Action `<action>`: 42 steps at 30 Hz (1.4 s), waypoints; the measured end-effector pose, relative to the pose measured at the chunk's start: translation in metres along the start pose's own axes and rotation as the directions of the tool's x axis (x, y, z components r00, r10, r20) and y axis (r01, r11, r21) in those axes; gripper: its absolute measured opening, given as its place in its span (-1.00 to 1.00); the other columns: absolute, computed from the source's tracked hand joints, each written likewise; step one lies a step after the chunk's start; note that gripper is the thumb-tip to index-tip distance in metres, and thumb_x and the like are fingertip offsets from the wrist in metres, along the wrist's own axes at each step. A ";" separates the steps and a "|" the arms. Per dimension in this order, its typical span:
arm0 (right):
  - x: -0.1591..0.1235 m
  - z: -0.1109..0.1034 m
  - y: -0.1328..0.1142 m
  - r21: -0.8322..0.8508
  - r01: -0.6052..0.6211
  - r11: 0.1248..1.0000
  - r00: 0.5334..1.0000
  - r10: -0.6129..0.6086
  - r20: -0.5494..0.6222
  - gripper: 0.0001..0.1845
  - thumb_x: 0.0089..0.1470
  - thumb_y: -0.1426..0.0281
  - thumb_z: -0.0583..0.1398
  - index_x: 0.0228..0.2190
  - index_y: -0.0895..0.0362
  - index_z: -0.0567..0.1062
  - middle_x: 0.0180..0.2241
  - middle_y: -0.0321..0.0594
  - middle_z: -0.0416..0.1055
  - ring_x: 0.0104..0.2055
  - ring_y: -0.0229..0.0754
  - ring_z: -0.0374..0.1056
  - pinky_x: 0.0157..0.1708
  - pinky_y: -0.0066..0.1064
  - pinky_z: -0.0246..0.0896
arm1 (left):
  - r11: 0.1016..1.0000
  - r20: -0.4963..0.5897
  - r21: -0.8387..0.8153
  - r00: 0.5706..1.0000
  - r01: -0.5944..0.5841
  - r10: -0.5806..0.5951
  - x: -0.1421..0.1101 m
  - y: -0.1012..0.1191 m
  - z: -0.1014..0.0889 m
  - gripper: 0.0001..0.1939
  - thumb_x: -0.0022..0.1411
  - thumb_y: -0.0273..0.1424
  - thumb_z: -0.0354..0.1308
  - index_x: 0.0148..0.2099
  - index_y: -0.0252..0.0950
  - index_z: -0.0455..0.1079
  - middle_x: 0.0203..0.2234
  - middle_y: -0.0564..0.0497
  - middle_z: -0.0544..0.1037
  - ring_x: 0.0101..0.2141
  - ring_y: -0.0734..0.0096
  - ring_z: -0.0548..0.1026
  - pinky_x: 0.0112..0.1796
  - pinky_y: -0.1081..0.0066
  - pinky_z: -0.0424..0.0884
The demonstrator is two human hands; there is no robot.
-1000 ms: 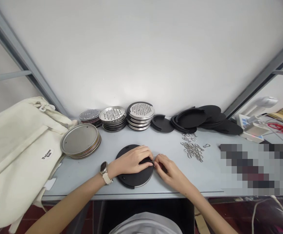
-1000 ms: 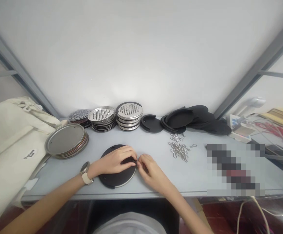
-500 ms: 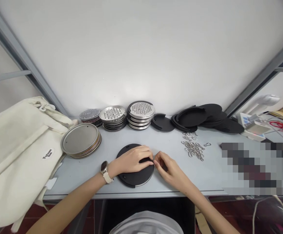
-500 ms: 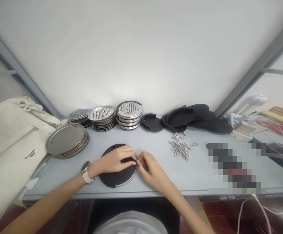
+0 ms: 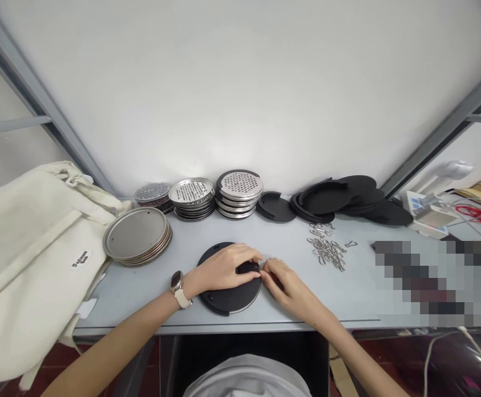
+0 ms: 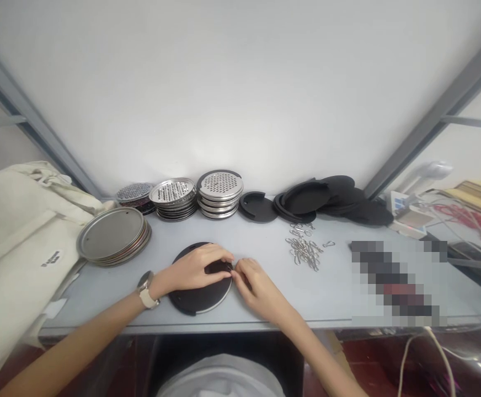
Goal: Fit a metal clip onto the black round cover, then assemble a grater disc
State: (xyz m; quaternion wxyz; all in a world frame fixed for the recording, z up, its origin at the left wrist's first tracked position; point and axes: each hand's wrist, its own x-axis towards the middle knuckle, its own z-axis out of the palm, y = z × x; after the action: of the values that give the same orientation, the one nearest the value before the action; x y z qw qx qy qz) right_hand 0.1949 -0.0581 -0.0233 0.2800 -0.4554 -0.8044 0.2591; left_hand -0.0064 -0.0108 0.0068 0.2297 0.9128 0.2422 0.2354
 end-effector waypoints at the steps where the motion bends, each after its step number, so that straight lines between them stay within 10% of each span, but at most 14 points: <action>1: 0.000 0.000 0.000 0.000 0.004 1.000 1.000 -0.004 0.004 -0.78 0.28 0.41 -0.05 -0.44 0.08 0.22 -0.41 -0.26 0.25 -0.32 -0.17 0.19 -0.27 -0.33 0.14 | 1.000 -0.008 -0.014 1.000 0.008 -0.008 0.000 0.000 0.000 -0.79 0.23 -0.43 0.14 -0.07 -0.29 0.33 -0.22 -0.02 0.50 -0.16 0.35 0.43 -0.09 0.37 0.31; 42: 0.001 -0.001 0.002 -0.067 0.058 0.996 0.998 -0.058 0.015 -0.71 0.27 0.38 -0.02 -0.51 0.08 0.22 -0.50 -0.29 0.25 -0.39 -0.17 0.18 -0.33 -0.35 0.14 | 0.908 0.080 -0.361 0.978 0.211 -0.195 0.005 -0.009 -0.005 -0.69 0.10 -0.37 0.27 -0.08 -0.27 0.42 -0.25 0.02 0.54 -0.30 0.48 0.43 -0.22 0.45 0.36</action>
State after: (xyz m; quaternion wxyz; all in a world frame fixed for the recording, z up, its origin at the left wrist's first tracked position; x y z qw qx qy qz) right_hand 0.1960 -0.0560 -0.0238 0.2669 -0.4394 -0.8273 0.2266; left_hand -0.0086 0.0006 0.0071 0.4247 0.8282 0.2824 0.2320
